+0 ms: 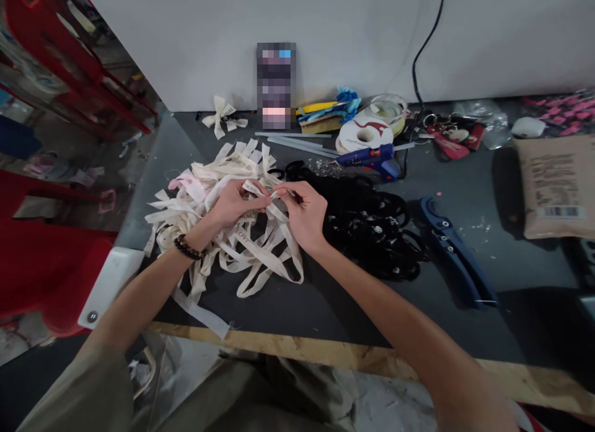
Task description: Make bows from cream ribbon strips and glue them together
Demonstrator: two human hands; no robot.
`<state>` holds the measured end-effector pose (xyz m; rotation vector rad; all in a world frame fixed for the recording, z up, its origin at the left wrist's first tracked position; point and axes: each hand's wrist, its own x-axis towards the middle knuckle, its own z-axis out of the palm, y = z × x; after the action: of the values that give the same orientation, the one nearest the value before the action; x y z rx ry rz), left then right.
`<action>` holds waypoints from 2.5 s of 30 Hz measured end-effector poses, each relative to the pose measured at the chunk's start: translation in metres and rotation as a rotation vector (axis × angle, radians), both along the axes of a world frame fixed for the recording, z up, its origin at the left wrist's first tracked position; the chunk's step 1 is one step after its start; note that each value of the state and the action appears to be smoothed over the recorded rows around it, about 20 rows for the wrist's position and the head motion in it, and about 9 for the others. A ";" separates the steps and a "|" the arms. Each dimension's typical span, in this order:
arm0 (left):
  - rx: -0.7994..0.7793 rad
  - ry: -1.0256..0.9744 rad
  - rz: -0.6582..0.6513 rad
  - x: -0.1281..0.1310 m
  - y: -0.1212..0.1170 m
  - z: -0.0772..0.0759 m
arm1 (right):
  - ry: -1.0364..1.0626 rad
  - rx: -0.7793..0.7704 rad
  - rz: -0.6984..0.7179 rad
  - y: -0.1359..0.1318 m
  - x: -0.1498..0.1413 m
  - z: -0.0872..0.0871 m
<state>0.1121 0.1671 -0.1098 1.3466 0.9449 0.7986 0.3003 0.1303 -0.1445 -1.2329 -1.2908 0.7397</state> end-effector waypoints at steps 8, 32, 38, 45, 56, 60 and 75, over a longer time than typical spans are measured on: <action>-0.012 -0.019 0.055 -0.001 0.004 -0.008 | 0.047 0.010 -0.039 0.002 -0.002 -0.001; 0.002 -0.123 0.164 0.000 0.005 -0.020 | 0.103 0.046 0.039 0.004 -0.003 -0.012; 0.009 -0.079 0.160 0.001 0.003 -0.013 | 0.108 0.013 0.050 0.003 -0.002 -0.010; 0.103 -0.100 0.193 0.001 0.004 -0.015 | 0.095 0.036 -0.005 0.002 -0.004 -0.008; 0.099 -0.089 0.191 0.002 0.003 -0.018 | 0.074 0.040 0.046 0.002 -0.003 -0.011; 0.120 -0.080 0.191 0.001 0.002 -0.016 | 0.042 0.007 0.097 0.002 -0.001 -0.012; 0.094 -0.071 0.172 0.001 0.006 -0.021 | 0.070 0.016 0.088 0.002 0.001 -0.016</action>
<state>0.1132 0.1729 -0.1305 1.3204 0.9861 1.0261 0.3015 0.1325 -0.1600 -1.1329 -1.2976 0.8269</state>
